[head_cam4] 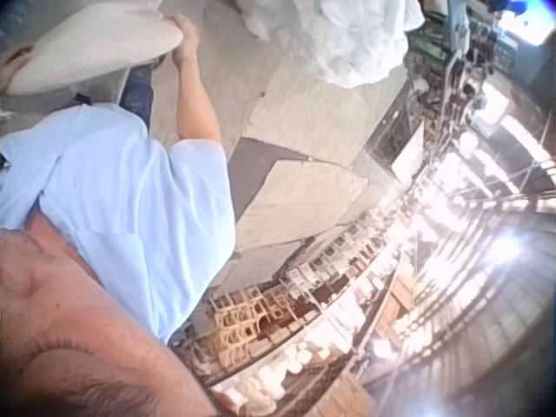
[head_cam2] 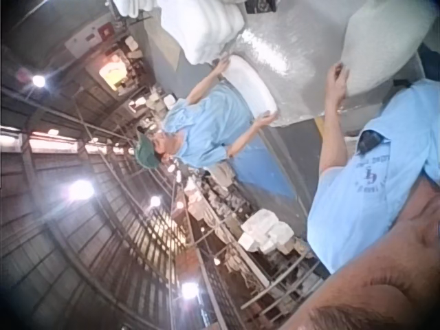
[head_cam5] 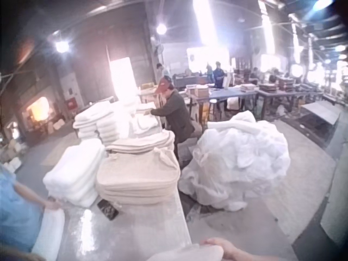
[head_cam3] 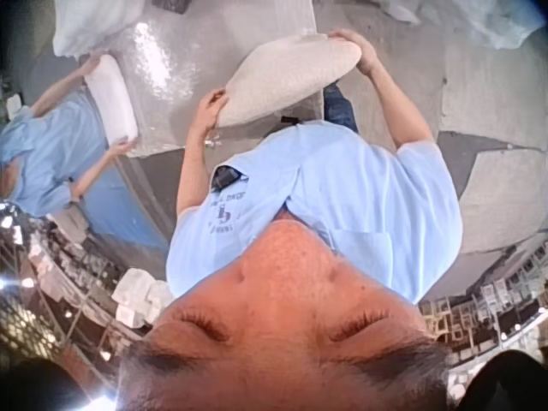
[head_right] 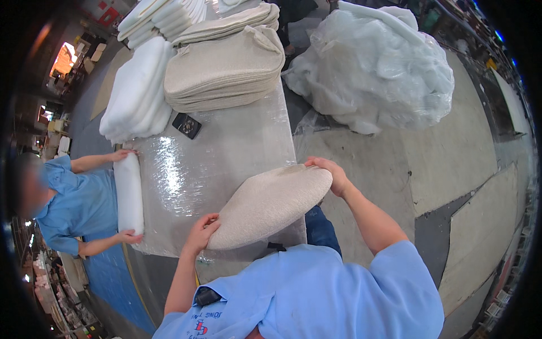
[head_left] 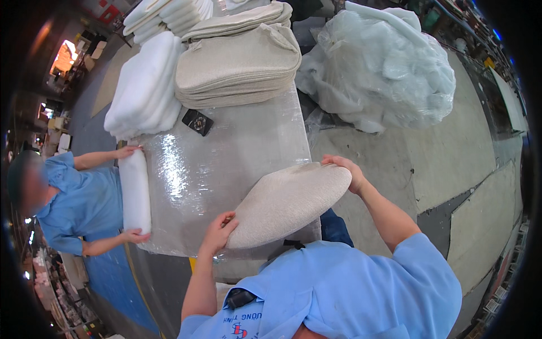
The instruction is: The person inserts white foam inserts into beige fabric covers at a work table, then folds and stacks the finished cushions. The person handles foam and covers one at a time, aligning edges and smoothing the fabric before stacking.
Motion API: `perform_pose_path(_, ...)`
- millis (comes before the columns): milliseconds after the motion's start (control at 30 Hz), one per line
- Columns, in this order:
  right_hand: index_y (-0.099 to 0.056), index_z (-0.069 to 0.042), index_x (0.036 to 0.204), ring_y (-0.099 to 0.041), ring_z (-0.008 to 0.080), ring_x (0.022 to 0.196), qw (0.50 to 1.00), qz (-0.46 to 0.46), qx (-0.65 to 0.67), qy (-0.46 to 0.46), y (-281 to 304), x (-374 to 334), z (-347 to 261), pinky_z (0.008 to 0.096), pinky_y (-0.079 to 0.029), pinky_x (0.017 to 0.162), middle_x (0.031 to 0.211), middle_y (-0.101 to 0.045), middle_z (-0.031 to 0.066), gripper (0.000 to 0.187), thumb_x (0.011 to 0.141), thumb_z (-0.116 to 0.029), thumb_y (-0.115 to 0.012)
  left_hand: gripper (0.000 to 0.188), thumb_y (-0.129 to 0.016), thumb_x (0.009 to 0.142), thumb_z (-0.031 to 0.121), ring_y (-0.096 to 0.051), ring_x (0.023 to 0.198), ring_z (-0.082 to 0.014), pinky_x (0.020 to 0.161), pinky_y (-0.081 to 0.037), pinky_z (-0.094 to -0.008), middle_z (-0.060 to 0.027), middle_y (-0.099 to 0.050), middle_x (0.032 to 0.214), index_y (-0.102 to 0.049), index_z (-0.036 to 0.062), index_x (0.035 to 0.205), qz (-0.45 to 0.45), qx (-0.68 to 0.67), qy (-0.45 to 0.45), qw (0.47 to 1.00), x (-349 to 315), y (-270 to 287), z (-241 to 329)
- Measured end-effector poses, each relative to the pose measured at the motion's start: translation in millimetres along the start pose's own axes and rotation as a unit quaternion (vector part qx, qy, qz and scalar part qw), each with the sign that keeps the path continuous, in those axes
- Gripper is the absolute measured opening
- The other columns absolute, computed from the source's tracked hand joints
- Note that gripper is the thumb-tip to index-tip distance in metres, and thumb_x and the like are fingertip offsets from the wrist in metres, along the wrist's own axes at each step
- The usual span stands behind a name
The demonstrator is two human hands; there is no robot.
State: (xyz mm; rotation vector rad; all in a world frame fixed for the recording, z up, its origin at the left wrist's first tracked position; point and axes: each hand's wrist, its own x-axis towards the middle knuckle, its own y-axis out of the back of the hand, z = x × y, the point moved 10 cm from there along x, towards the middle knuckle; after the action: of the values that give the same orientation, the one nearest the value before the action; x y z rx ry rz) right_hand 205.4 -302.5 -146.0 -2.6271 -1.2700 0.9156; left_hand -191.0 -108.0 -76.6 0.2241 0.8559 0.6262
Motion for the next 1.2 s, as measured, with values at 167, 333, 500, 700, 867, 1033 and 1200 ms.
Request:
perform_pose_path(167, -0.075, -0.006, 0.100, -0.071, 0.0213, 0.088, 0.994, 0.007, 0.018, -0.108, -1, 29, 6, 0.0378, -0.054, 0.088, 0.096, -0.074, 0.0072, 0.038, 0.103, -0.041, -0.061, 0.066, -0.059, 0.106, 0.053, -0.065, 0.119, -0.0203, 0.104, -0.050, -0.0346, -0.0113, -0.066, 0.142, -0.055, 0.0054, 0.151, -0.123, 0.137, -0.011, 0.983, 39, -24, -8)
perform_pose_path(333, -0.072, -0.010, 0.091, -0.065, 0.0191, 0.083, 0.989, 0.075, 0.001, -0.129, 3, 11, 20, 0.0364, -0.050, 0.079, 0.091, -0.070, 0.0061, 0.045, 0.104, -0.052, -0.060, 0.062, -0.056, 0.109, 0.051, -0.066, 0.113, -0.0230, 0.099, -0.052, -0.0373, -0.0101, -0.070, 0.127, -0.054, 0.0060, 0.152, -0.279, 0.045, 0.121, 0.952, 1, -83, -18)
perform_pose_path(500, -0.072, -0.007, 0.080, -0.062, 0.0194, 0.076, 0.992, 0.019, 0.121, -0.015, -4, -26, 19, 0.0334, -0.048, 0.075, 0.079, -0.067, 0.0062, 0.053, 0.105, -0.051, -0.058, 0.054, -0.068, 0.100, 0.046, -0.067, 0.091, -0.0230, 0.083, -0.053, -0.0384, -0.0149, -0.072, 0.094, -0.070, 0.0020, 0.131, -0.063, 0.109, -0.195, 0.973, 84, -117, 59)
perform_pose_path(700, -0.071, -0.004, 0.079, -0.061, 0.0192, 0.077, 0.994, 0.065, 0.037, 0.080, -5, -82, -22, 0.0339, -0.047, 0.076, 0.078, -0.066, 0.0063, 0.061, 0.106, -0.056, -0.054, 0.044, -0.064, 0.102, 0.042, -0.069, 0.089, -0.0330, 0.082, -0.052, -0.0453, -0.0207, -0.072, 0.093, -0.068, -0.0015, 0.104, -0.213, 0.272, -0.206, 0.915, 94, -191, 93)
perform_pose_path(867, -0.072, -0.005, 0.085, -0.062, 0.0182, 0.079, 0.991, 0.104, 0.064, 0.051, 12, -90, -2, 0.0345, -0.048, 0.076, 0.082, -0.067, 0.0057, 0.064, 0.109, -0.058, -0.046, 0.039, -0.057, 0.105, 0.039, -0.069, 0.089, -0.0409, 0.082, -0.052, -0.0497, -0.0242, -0.071, 0.094, -0.065, 0.0010, 0.101, -0.024, 0.177, -0.205, 0.962, 91, -185, 95)
perform_pose_path(1033, -0.065, -0.005, 0.119, -0.061, 0.0160, 0.098, 0.914, 0.355, 0.194, 0.035, 88, -109, 92, 0.0354, -0.047, 0.084, 0.109, -0.066, 0.0051, 0.060, 0.109, -0.060, -0.045, 0.037, -0.057, 0.105, 0.038, -0.070, 0.089, -0.0425, 0.082, -0.052, -0.0512, -0.0240, -0.072, 0.097, -0.065, 0.0023, 0.104, 0.142, 0.306, -0.241, 0.910, 77, -202, 118)
perform_pose_path(1200, -0.046, -0.004, 0.158, -0.044, 0.0313, 0.147, 0.929, 0.120, 0.268, -0.225, -16, -133, 194, 0.0491, -0.036, 0.118, 0.166, -0.042, 0.0174, 0.067, 0.109, -0.050, -0.054, 0.045, -0.062, 0.102, 0.045, -0.072, 0.088, -0.0437, 0.081, -0.053, -0.0514, -0.0268, -0.073, 0.099, -0.069, 0.0012, 0.105, 0.053, 0.258, -0.215, 0.940, 106, -189, 98)
